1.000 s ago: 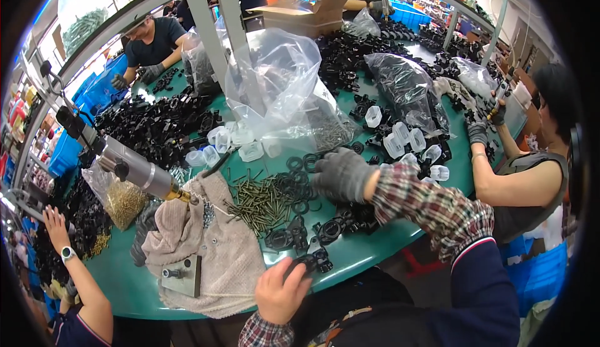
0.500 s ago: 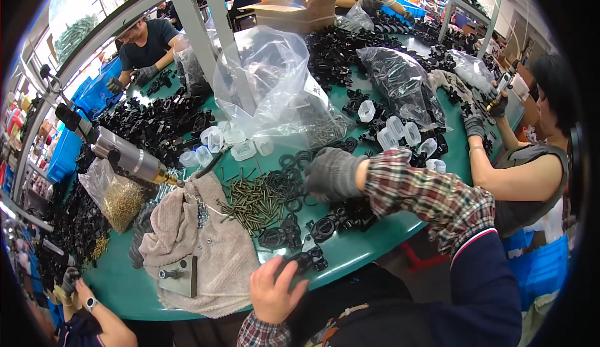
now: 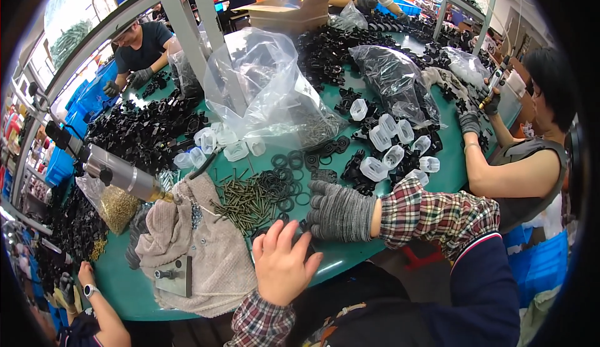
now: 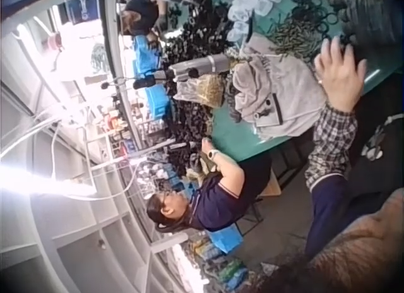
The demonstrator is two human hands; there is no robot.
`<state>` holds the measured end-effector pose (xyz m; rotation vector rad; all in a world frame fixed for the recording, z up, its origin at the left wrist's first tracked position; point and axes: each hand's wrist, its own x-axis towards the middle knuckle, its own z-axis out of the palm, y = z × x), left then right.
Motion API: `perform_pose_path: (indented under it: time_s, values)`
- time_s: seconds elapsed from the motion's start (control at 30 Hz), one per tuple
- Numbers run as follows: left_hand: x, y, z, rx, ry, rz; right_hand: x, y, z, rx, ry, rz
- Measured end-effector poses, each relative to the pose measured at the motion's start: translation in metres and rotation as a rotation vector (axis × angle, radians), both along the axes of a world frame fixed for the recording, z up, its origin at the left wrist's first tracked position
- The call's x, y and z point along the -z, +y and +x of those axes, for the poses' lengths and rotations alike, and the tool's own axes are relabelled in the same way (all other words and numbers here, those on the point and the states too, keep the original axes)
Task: The recorder is assembling small black components with metal rings and placing them into small clear plastic containers at a factory workbench.
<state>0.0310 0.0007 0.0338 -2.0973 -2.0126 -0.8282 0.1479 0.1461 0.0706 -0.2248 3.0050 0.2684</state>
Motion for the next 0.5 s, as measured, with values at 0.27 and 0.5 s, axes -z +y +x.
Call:
perform_pose_path:
  time_s: [0.27, 0.5]
  values:
    - [0.001, 0.017, 0.004, 0.049, 0.031, -0.069, 0.017, 0.017, 0.025, -0.001, 0.288, -0.072]
    - [0.001, 0.031, 0.005, 0.031, 0.02, -0.093, 0.03, 0.027, 0.034, 0.031, 0.412, -0.17]
